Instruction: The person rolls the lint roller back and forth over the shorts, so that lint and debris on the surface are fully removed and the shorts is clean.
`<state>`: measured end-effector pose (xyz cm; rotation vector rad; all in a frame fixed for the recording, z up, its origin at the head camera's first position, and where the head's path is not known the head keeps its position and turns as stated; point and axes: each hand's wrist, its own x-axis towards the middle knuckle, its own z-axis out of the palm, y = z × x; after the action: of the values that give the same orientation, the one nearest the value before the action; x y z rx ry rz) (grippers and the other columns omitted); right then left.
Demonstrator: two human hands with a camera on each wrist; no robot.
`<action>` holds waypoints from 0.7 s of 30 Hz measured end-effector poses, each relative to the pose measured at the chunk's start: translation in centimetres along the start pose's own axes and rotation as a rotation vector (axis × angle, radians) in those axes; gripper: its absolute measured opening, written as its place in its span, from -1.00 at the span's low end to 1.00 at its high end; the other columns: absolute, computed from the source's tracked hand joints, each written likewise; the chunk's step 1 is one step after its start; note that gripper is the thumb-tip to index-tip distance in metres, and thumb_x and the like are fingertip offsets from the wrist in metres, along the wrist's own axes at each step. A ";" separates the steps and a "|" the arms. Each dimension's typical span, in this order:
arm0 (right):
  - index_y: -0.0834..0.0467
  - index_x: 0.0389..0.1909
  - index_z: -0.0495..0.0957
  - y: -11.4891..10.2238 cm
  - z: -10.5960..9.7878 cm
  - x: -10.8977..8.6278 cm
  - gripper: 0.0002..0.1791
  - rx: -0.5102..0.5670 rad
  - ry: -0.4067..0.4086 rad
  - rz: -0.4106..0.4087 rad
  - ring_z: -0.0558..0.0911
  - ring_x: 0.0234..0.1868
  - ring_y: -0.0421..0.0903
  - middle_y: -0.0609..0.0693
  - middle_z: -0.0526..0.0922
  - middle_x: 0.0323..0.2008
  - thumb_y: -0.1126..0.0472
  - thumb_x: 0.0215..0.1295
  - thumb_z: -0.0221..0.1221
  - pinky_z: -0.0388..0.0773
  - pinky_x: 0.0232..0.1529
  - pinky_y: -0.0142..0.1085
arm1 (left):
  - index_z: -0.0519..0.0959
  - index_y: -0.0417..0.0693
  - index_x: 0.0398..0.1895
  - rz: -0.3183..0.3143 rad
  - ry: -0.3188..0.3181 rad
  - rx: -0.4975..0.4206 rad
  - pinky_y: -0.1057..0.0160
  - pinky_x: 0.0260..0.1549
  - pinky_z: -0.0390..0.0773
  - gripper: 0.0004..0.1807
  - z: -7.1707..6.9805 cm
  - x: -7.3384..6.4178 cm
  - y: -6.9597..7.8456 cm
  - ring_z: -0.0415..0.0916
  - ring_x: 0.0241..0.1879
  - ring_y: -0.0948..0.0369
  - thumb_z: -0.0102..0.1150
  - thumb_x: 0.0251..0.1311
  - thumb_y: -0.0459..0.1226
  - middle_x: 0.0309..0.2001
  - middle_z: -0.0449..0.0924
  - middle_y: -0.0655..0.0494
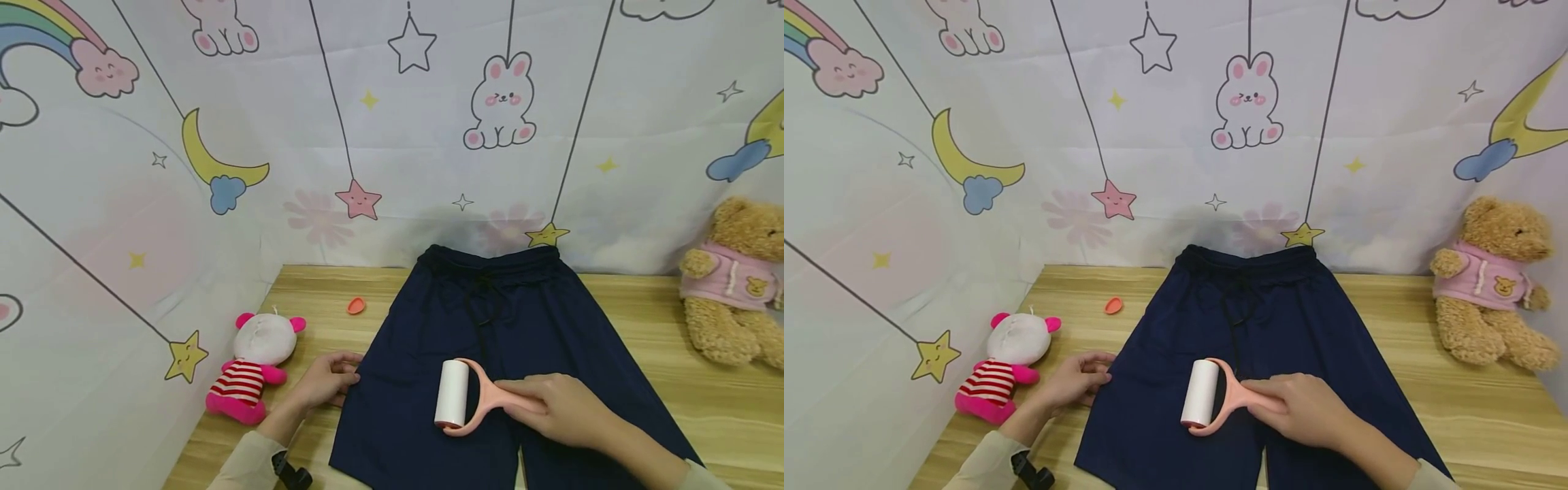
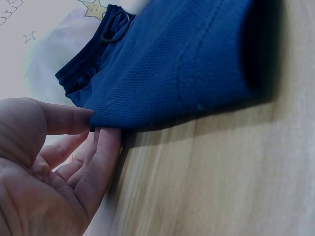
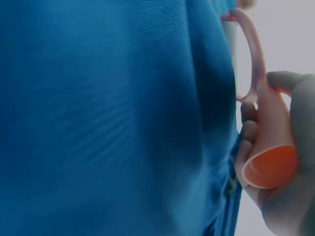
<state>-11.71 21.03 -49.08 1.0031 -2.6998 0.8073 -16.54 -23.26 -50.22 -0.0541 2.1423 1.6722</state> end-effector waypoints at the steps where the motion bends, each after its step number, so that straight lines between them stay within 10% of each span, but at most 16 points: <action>1: -0.19 0.16 0.73 0.2 -0.2 -0.4 -0.64 -0.005 0.003 0.006 0.68 -0.19 -0.36 -0.31 0.74 -0.11 -0.09 0.39 0.35 0.68 -0.25 -0.25 | 0.54 -0.28 0.29 -0.001 0.000 -0.001 0.08 -0.45 0.73 -0.56 0.0 0.0 0.0 0.66 -0.36 0.13 0.21 0.34 -0.48 -0.20 0.65 -0.06; 21: -0.25 0.13 0.73 2.2 -3.9 -5.8 -0.50 -0.074 0.117 0.012 0.71 -0.15 -0.34 -0.38 0.73 -0.07 0.07 0.14 0.54 0.54 -0.16 -0.57 | 0.54 -0.25 0.30 -0.005 0.013 0.019 0.08 -0.45 0.73 -0.56 0.0 -0.1 0.1 0.66 -0.34 0.11 0.22 0.36 -0.45 -0.20 0.64 -0.05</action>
<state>-8.84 27.77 -48.55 0.8955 -2.6189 0.7373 -16.45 -23.21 -50.06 -0.0647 2.1660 1.6526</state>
